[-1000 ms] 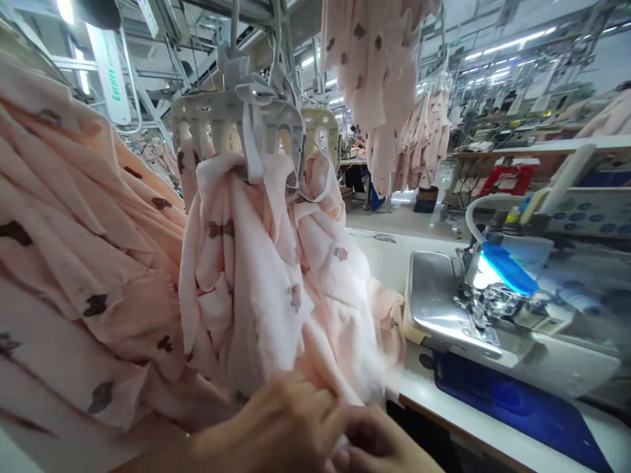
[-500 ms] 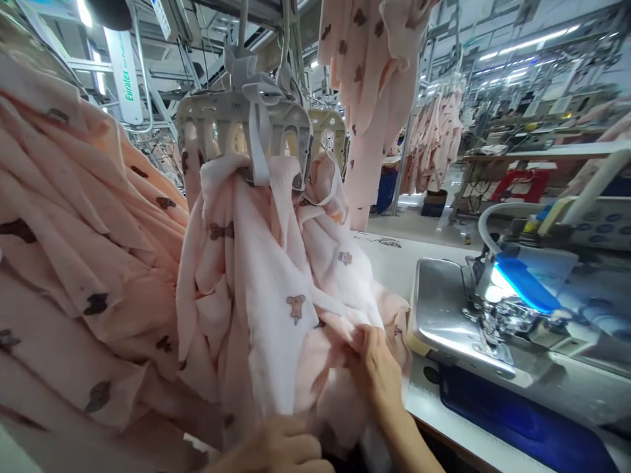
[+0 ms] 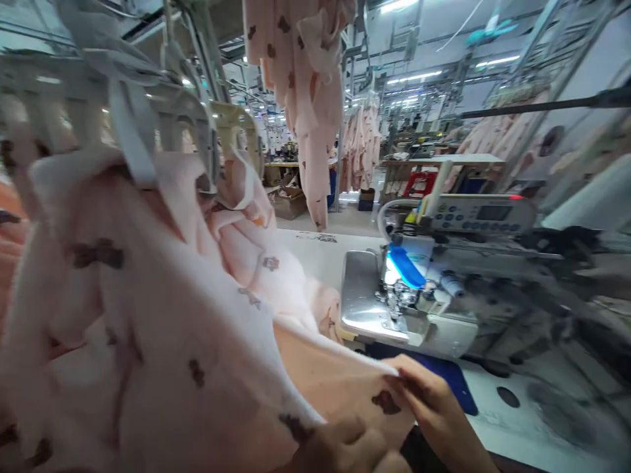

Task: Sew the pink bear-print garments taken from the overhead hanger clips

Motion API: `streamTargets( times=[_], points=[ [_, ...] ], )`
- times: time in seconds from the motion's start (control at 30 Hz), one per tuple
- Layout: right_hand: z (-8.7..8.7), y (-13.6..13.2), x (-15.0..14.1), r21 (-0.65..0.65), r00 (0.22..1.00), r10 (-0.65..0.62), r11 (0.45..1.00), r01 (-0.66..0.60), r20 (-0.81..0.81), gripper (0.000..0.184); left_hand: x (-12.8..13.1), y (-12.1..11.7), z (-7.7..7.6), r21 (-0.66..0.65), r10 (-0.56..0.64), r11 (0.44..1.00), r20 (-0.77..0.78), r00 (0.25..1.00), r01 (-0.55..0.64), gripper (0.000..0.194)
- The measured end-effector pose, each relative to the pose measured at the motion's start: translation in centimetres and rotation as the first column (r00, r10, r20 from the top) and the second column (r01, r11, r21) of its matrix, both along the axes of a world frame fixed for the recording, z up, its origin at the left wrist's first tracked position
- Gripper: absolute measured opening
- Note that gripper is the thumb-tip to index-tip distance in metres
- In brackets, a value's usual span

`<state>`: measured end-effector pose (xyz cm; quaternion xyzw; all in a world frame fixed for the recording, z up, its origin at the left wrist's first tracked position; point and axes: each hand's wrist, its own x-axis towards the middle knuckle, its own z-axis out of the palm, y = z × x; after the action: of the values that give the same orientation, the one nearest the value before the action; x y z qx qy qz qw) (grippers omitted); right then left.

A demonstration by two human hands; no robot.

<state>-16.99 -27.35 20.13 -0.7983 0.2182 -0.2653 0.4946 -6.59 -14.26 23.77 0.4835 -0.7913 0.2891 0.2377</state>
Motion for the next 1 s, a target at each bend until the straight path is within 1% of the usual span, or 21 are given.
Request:
streamTargets(
  times=[0.03, 0.07, 0.1, 0.13, 0.17, 0.2, 0.27, 0.33, 0.37, 0.4, 0.43, 0.47, 0.5, 0.53, 0.57, 0.63, 0.7, 0.77, 0.87, 0.93, 1.0],
  points=[
    [0.6, -0.7, 0.1, -0.058, 0.991, -0.127, 0.990, 0.129, 0.027, 0.031, -0.3, -1.3, 0.1, -0.073, 0.014, 0.997, -0.069, 0.998, -0.019, 0.019],
    [1.0, -1.5, 0.4, -0.127, 0.960, -0.275, 0.952, 0.279, 0.048, 0.030, -0.6, -2.5, 0.1, -0.112, 0.036, 0.992, -0.127, 0.991, -0.051, 0.014],
    [1.3, -2.3, 0.7, -0.194, 0.908, -0.414, 0.887, 0.418, 0.061, 0.028, -0.7, -3.8, -0.1, -0.115, 0.073, 0.989, -0.176, 0.982, -0.094, 0.012],
    [1.4, -3.1, 1.0, -0.250, 0.849, -0.524, 0.815, 0.523, 0.067, 0.027, -0.6, -4.9, -0.3, -0.095, 0.120, 0.985, -0.215, 0.969, -0.143, 0.012],
    [1.3, -3.8, 1.3, -0.282, 0.802, -0.594, 0.759, 0.587, 0.071, 0.027, -0.2, -5.8, -0.7, -0.068, 0.166, 0.980, -0.241, 0.956, -0.187, 0.016],
    [1.1, -4.3, 1.5, -0.285, 0.772, -0.631, 0.729, 0.623, 0.075, 0.027, 0.5, -6.6, -1.1, -0.037, 0.204, 0.975, -0.254, 0.946, -0.220, 0.021],
    [0.4, -4.9, 1.5, -0.240, 0.742, -0.658, 0.705, 0.667, 0.130, 0.028, 2.4, -7.6, -1.6, 0.015, 0.250, 0.967, -0.251, 0.935, -0.255, 0.032],
    [-0.2, -4.5, 1.0, -0.172, 0.719, -0.656, 0.700, 0.693, 0.230, 0.026, 4.5, -7.9, -1.6, 0.069, 0.293, 0.956, -0.240, 0.926, -0.285, 0.035],
    [-0.5, -3.9, 0.6, -0.137, 0.720, -0.633, 0.717, 0.684, 0.283, 0.024, 5.4, -7.9, -1.4, 0.092, 0.324, 0.946, -0.242, 0.915, -0.311, 0.035],
    [-0.7, -3.2, 0.3, -0.100, 0.733, -0.596, 0.750, 0.654, 0.327, 0.024, 6.1, -7.8, -1.2, 0.110, 0.355, 0.935, -0.247, 0.902, -0.338, 0.033],
    [-0.8, -2.4, 0.1, -0.068, 0.758, -0.546, 0.794, 0.604, 0.357, 0.025, 6.6, -7.7, -0.8, 0.123, 0.371, 0.928, -0.248, 0.895, -0.351, 0.032],
    [-0.8, -1.5, -0.1, -0.046, 0.788, -0.489, 0.839, 0.543, 0.376, 0.030, 6.8, -7.5, -0.4, 0.131, 0.367, 0.930, -0.244, 0.898, -0.344, 0.031],
    [-0.9, -0.8, -0.1, -0.041, 0.818, -0.432, 0.875, 0.482, 0.380, 0.036, 6.7, -7.2, 0.0, 0.141, 0.337, 0.940, -0.235, 0.912, -0.311, 0.030],
    [-0.9, -0.1, 0.0, -0.058, 0.844, -0.388, 0.897, 0.438, 0.371, 0.042, 6.5, -7.0, 0.3, 0.162, 0.296, 0.951, -0.227, 0.928, -0.264, 0.029],
    [-1.0, 0.3, 0.2, -0.094, 0.862, -0.362, 0.904, 0.418, 0.354, 0.047, 6.1, -6.8, 0.5, 0.188, 0.255, 0.958, -0.221, 0.941, -0.216, 0.029],
    [-1.2, 0.8, 0.7, -0.210, 0.876, -0.341, 0.881, 0.424, 0.341, 0.047, 5.5, -6.4, 0.6, 0.233, 0.204, 0.960, -0.214, 0.955, -0.153, 0.034],
    [-1.2, 0.7, 1.0, -0.306, 0.873, -0.337, 0.840, 0.448, 0.354, 0.043, 5.2, -6.3, 0.4, 0.266, 0.206, 0.953, -0.219, 0.954, -0.145, 0.040],
    [-1.1, 0.4, 1.2, -0.347, 0.865, -0.336, 0.814, 0.465, 0.371, 0.040, 5.3, -6.5, 0.1, 0.276, 0.213, 0.950, -0.221, 0.952, -0.148, 0.044],
    [-0.5, 0.2, 1.1, -0.315, 0.851, -0.367, 0.814, 0.489, 0.374, 0.035, 5.9, -7.4, 0.1, 0.275, 0.210, 0.950, -0.213, 0.954, -0.148, 0.047],
    [-0.2, 0.2, 1.1, -0.265, 0.836, -0.408, 0.815, 0.515, 0.368, 0.030, 6.3, -7.9, 0.3, 0.261, 0.213, 0.952, -0.200, 0.956, -0.157, 0.045],
    [-0.1, 0.3, 1.3, -0.244, 0.826, -0.429, 0.812, 0.530, 0.367, 0.028, 6.6, -8.2, 0.6, 0.271, 0.227, 0.947, -0.190, 0.955, -0.171, 0.041]
  ],
)
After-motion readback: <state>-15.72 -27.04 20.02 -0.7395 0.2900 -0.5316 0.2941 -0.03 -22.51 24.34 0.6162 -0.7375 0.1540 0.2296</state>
